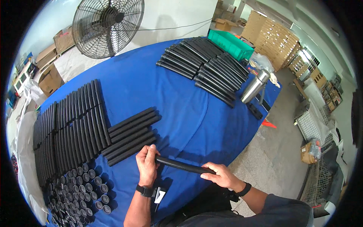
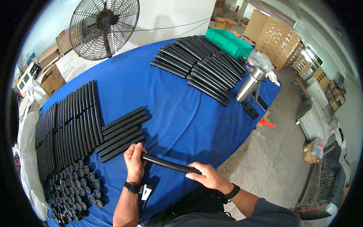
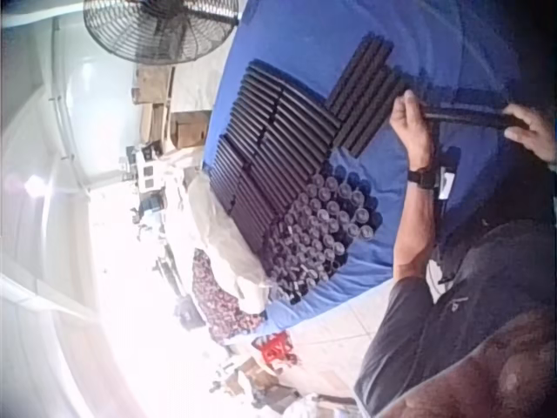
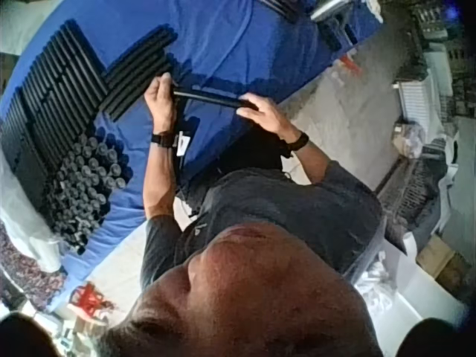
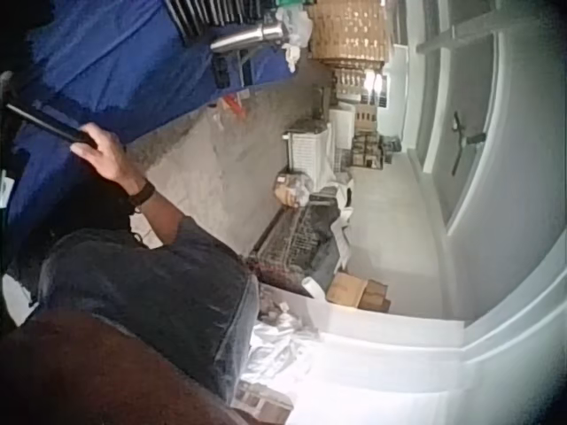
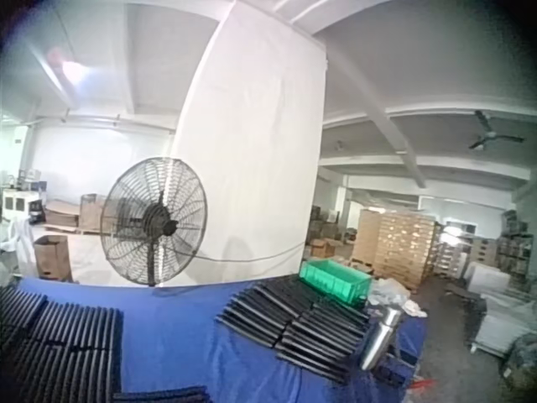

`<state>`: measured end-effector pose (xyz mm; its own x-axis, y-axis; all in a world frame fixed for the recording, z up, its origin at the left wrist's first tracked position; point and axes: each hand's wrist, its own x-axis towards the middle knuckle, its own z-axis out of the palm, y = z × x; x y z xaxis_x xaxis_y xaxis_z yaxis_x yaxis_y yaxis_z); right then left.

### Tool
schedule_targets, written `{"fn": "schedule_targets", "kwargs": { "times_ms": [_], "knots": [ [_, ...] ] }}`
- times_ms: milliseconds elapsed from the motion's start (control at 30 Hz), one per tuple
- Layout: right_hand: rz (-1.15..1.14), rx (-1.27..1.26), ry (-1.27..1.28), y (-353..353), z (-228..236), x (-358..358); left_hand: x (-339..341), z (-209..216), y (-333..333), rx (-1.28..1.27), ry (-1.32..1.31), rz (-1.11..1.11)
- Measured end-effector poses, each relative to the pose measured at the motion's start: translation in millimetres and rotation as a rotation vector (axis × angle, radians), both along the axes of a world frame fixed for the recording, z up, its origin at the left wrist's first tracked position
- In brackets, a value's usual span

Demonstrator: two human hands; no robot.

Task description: The person repeatedly picks up a small black cap and a long black tube, inserts the cap into one end of the tube, and places the assembled unit on a blue-covered table. The person continues this process with multiple units, organizing them into neat rows.

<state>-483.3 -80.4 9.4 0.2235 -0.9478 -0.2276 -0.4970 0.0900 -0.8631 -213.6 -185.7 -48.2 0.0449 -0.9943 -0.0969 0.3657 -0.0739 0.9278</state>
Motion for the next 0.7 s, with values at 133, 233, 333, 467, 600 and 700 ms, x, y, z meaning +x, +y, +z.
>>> {"fn": "schedule_targets", "kwargs": {
  "times_ms": [133, 233, 333, 467, 600, 700],
  "knots": [
    [-0.012, 0.044, -0.018, 1.2, -1.3, -1.4, 1.0, -0.5, 1.1, -0.009, 0.022, -0.008],
    [0.001, -0.015, -0.032, -0.1, -3.8, -1.4, 1.2, 3.9, 1.8, 0.007, -0.021, 0.0],
    [0.005, -0.046, -0.046, -0.5, -4.3, -1.8, 0.1, 3.8, 1.4, -0.009, 0.002, -0.004],
    [-0.003, -0.061, -0.042, -0.5, -5.9, -1.1, 0.6, 1.7, 1.9, -0.013, 0.02, 0.002],
    [-0.022, 0.005, -0.02, -2.0, 0.8, 3.5, 0.6, 3.1, 3.4, -0.01, 0.027, 0.044],
    [-0.01, -0.049, -0.02, -1.4, -4.4, 2.9, -0.5, 1.8, 3.0, -0.009, 0.038, 0.052]
  ]
}}
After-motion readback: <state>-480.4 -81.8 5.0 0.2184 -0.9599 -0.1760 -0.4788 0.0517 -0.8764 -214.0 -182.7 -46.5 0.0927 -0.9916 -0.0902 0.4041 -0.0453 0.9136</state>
